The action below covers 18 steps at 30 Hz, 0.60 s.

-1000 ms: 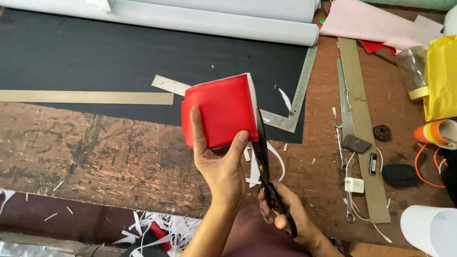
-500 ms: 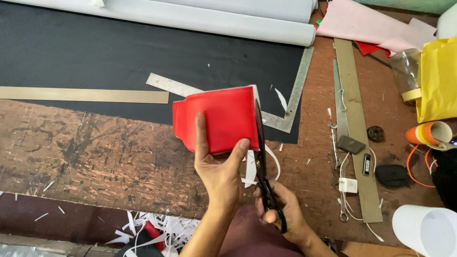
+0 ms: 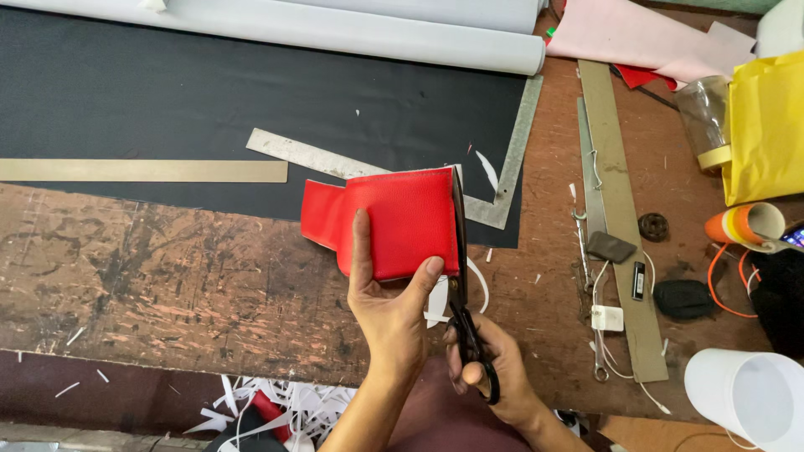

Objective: The person uses shears to trim the edges of black and red leather pieces, following marked outlines. They handle each piece individually, rotating them to cut along the perimeter and remove excess material.

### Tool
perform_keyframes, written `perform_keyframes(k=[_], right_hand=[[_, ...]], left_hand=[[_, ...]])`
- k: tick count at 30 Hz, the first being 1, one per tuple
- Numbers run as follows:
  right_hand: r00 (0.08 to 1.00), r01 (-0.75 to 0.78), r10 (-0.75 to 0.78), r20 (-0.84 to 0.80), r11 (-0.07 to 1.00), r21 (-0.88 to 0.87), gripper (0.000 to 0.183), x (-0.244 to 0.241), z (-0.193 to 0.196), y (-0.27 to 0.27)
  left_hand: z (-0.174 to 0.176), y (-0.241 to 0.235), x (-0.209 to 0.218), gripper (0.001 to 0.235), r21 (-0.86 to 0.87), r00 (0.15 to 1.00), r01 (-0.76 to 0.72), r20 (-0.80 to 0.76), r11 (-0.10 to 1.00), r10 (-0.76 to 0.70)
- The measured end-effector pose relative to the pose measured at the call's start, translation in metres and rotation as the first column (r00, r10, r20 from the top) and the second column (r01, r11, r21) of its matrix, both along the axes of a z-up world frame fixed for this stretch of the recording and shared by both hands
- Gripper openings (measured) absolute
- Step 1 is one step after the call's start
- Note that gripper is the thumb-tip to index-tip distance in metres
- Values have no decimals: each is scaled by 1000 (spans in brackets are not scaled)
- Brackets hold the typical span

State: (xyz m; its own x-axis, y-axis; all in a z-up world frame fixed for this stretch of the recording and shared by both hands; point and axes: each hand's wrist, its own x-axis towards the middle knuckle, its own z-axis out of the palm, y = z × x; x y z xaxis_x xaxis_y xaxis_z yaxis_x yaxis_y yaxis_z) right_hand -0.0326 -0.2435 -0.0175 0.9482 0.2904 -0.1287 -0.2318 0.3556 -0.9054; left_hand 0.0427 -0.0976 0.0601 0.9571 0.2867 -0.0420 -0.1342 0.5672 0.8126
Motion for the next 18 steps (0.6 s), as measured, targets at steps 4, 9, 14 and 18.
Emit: perform_keyframes(k=[4, 9, 14, 18], right_hand=[[998, 39, -40, 54, 999, 22, 76, 1, 2, 2], [999, 49, -49, 23, 999, 17, 71, -1, -2, -1], [994, 111, -112, 1, 986, 121, 57, 0, -14, -9], [988, 153, -155, 21, 985, 83, 58, 8, -16, -31]], left_hand=[[-2, -2, -3, 93, 19, 1000, 19, -24, 1000, -18], [-6, 3, -2, 93, 21, 999, 40, -17, 999, -40], [-24, 27, 1, 89, 210, 1000, 23, -2, 978, -23], [-45, 62, 10, 65, -104, 992, -17, -122, 994, 4]])
